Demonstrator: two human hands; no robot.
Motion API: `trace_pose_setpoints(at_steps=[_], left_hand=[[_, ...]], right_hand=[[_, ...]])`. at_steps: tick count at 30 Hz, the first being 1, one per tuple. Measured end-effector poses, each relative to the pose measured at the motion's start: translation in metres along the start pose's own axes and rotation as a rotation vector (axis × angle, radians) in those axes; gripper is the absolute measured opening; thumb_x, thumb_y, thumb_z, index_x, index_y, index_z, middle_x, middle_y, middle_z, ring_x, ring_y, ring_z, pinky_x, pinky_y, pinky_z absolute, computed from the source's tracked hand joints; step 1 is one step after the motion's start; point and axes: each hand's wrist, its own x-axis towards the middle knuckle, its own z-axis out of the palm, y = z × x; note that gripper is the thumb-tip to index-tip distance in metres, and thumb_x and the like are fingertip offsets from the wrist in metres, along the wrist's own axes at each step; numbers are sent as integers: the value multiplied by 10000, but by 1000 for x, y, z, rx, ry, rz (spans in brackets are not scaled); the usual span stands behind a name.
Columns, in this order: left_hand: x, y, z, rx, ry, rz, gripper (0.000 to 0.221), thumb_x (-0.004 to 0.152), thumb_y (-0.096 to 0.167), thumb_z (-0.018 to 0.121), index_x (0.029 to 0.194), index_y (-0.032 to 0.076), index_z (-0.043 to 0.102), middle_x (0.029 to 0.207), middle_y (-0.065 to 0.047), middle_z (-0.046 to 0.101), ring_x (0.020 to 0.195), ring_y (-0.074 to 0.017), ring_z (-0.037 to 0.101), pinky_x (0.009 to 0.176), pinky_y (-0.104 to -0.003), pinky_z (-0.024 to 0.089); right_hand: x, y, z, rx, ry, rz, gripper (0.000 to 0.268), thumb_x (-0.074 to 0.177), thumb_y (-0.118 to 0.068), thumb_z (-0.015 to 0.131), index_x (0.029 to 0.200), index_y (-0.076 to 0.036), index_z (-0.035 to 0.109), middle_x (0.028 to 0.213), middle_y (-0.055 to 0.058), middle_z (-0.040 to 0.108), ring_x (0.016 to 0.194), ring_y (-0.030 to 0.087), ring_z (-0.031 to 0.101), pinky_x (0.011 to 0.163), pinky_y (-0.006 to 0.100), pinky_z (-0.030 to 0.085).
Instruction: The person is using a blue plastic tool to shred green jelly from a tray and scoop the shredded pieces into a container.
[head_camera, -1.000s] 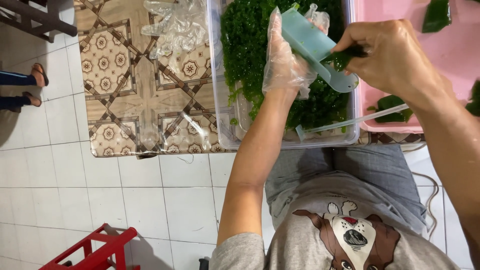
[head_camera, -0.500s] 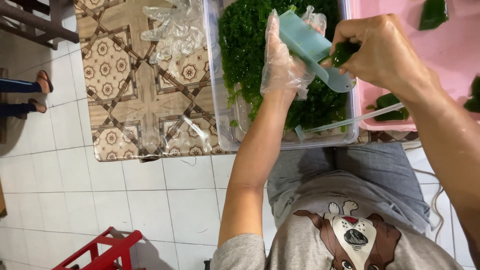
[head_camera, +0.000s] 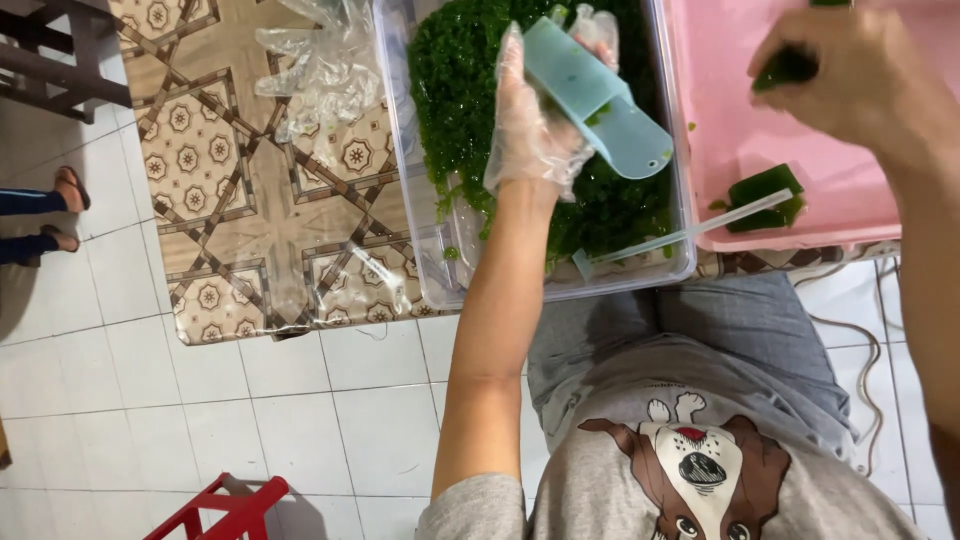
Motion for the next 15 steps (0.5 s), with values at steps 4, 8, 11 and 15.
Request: trace_pose_setpoints(at_steps=[4,8,11,15], left_hand=[[-3,2,0,129,-131,77,646,1018,620,479,994,-14,598,800,-211,687,722,-306,707,675,-425,605],[-2,5,16,4,-206,13,657,1034,672,353,891,51,512,720,-146,556,693,-237,564,656,-316,493],[9,16,1,43,150,94,706,970,690,569,1138,4,560,685,-188,661,633,-303,689,659,-470,597],[-10,28,25,248,385,310,656,898,516,548,1474,251,383,1139,-237,519,1007,-371,560,820,-598,506]], right_hand=[[-32,9,8,-446,-138,218,388,1017,-7,740,1388,-119,725,1198,126,789,946,260,757,656,342,612],[-13,-127,-10,-357,-548,605,243,1032,-58,594,1096,-211,772,1128,5,781,504,173,708,349,283,609],[-65,-88,18,-756,-502,125,339,1059,-538,443,1180,-244,563,730,-95,672,429,-3,614,316,122,547],[-83,-61,20,-528,-367,-100,244,984,-351,580,1142,-206,697,996,-97,778,665,119,788,486,301,699]])
